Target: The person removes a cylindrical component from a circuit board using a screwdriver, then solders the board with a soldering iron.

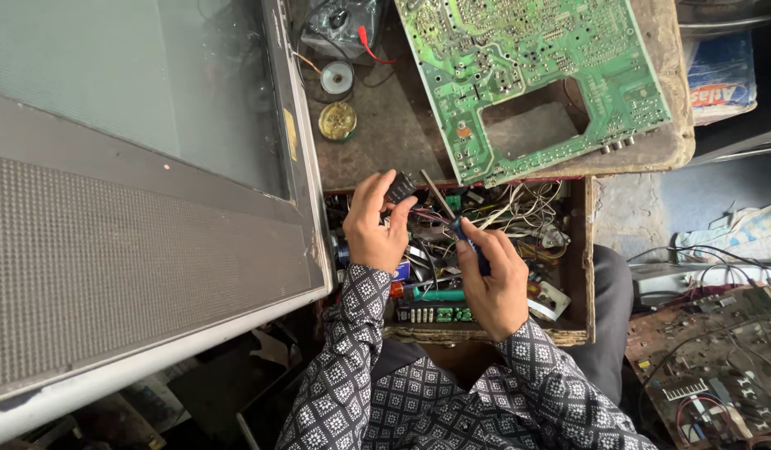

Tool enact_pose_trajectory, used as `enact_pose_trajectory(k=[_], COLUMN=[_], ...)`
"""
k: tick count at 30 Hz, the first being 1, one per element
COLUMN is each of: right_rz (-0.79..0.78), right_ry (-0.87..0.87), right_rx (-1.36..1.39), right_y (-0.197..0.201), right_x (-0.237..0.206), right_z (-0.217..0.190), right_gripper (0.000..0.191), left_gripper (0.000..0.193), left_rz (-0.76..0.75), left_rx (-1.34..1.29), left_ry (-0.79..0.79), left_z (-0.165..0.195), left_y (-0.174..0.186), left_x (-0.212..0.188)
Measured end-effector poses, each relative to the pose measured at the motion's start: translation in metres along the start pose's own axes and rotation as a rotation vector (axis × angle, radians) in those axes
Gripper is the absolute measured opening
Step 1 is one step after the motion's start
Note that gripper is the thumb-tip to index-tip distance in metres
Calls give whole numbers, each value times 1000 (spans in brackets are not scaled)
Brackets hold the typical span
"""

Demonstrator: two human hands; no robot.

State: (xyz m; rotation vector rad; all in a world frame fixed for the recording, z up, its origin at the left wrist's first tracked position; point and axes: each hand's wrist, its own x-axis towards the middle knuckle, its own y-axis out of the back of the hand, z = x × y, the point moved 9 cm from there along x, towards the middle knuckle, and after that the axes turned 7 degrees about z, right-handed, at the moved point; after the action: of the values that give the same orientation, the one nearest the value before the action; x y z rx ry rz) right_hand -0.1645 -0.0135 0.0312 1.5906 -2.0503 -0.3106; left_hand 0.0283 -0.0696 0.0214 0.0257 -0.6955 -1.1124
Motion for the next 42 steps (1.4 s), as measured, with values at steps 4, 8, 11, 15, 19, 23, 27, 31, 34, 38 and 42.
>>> enact_pose_trajectory(k=[4,8,11,15,19,23,27,31,34,38,42], right_rz=[-1,-24,-21,8,1,-33,22,11,18,3,-9], right_ry=[93,86,172,123,65,150,175,39,34,34,57], right_rx=[2,-8,11,43,13,-62,-10,-9,-1,16,10], right_y=[3,-13,-32,-24,-11,-23,-9,9,14,10,3], right_x=[-8,4,27,34,18,31,32,8,-3,-5,-5], right_z=[-10,-15,-28,-32,-35,-38,-32,-16,-14,-15,-19], right_gripper=[28,27,30,30,27,27,28,29,27,27,28], left_gripper=[43,42,41,41,41,42,36,28,27,28,29], left_rz=[-15,-12,-10,-17,8,20,40,64,24,68,91], left_rx=[39,96,111,93,100,88,33,34,62,75,103], left_ry=[38,-52,-81,-45,-67,-112,-76,2,64,-89,-165], left_z=[-10,-10,-8,-11,-12,-7,-1,-6,-12,3,8], left_y=[-3,-3,0,-2,-3,-1,2,4,0,2,1], left_x=[-4,-4,-4,-3,-6,-6,-8,-8,-7,-3,-5])
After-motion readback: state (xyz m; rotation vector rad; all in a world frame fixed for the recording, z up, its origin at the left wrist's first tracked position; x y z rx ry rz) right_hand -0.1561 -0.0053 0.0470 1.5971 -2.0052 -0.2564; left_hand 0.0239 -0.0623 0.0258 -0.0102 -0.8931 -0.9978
